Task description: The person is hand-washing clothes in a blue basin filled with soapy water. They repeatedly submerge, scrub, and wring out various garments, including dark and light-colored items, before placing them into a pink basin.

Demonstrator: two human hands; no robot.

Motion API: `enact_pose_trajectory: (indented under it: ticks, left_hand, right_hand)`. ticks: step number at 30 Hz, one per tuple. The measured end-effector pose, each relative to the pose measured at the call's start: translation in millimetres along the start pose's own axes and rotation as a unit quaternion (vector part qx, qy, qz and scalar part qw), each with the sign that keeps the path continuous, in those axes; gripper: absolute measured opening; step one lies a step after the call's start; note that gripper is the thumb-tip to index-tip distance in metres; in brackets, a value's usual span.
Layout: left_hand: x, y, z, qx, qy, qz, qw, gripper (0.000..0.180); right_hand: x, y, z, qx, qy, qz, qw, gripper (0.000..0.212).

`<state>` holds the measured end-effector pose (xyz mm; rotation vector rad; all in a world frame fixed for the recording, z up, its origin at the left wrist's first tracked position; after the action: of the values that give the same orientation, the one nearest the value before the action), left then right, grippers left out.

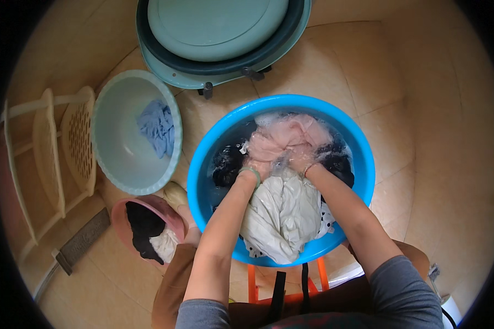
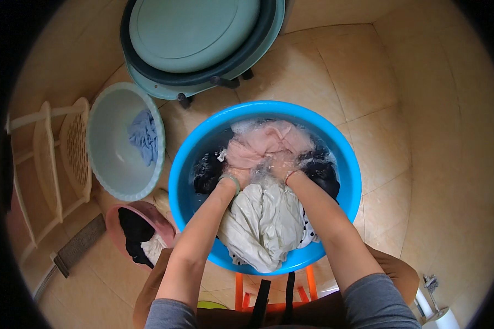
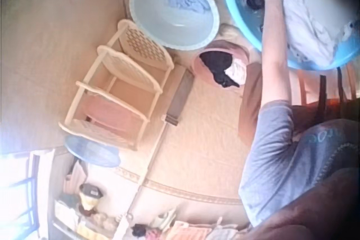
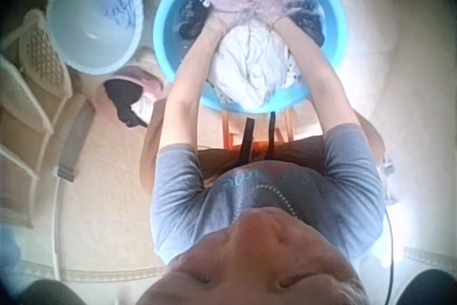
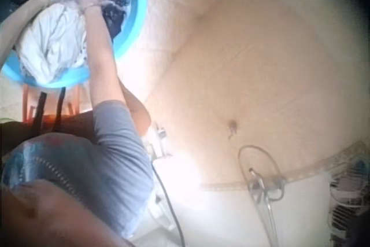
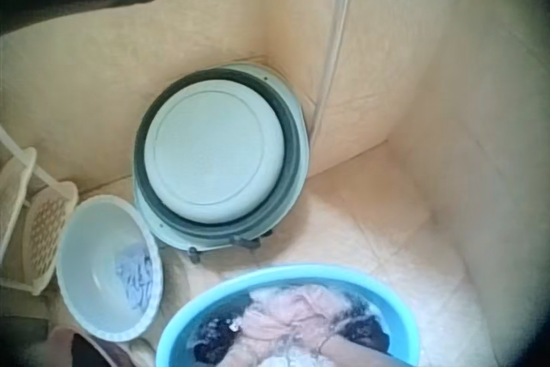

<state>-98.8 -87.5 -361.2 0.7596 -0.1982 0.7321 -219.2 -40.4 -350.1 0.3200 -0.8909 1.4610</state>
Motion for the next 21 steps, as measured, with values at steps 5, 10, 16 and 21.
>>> enact_pose_trajectory:
  ticks: [5,10,16,21]
  left_hand:
    - [1,13,17,0.005,0.014,0.109,0.994,0.04]
    - [83,100,36,0.704,0.201,0.258,0.63,0.051]
    - [84,106,52,0.874,0.108,0.216,0.422,0.079]
    - [72,93,0,0.859,-0.001,0.218,0.464,0.077]
  right_hand:
    - [24,-1,51,-0.168,0.254,-0.074,0.949,0.032]
    - [103,-9,89,-0.364,0.354,0.02,0.862,0.031]
    - [191,-108,122,-0.359,0.29,0.149,0.874,0.031]
    - [221,-145,103,-0.303,0.235,0.201,0.902,0.035]
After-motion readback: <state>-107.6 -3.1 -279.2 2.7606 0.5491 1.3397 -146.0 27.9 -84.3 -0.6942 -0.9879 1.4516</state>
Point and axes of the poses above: each hand's wrist, its own x-axis away from the middle knuckle, its own z-axis out of the back of the hand, y = z × x, the point moved 6 cm from there along -x, towards the middle knuckle, and after that the axes turned 3 degrees about z, right-handed, at the moved point
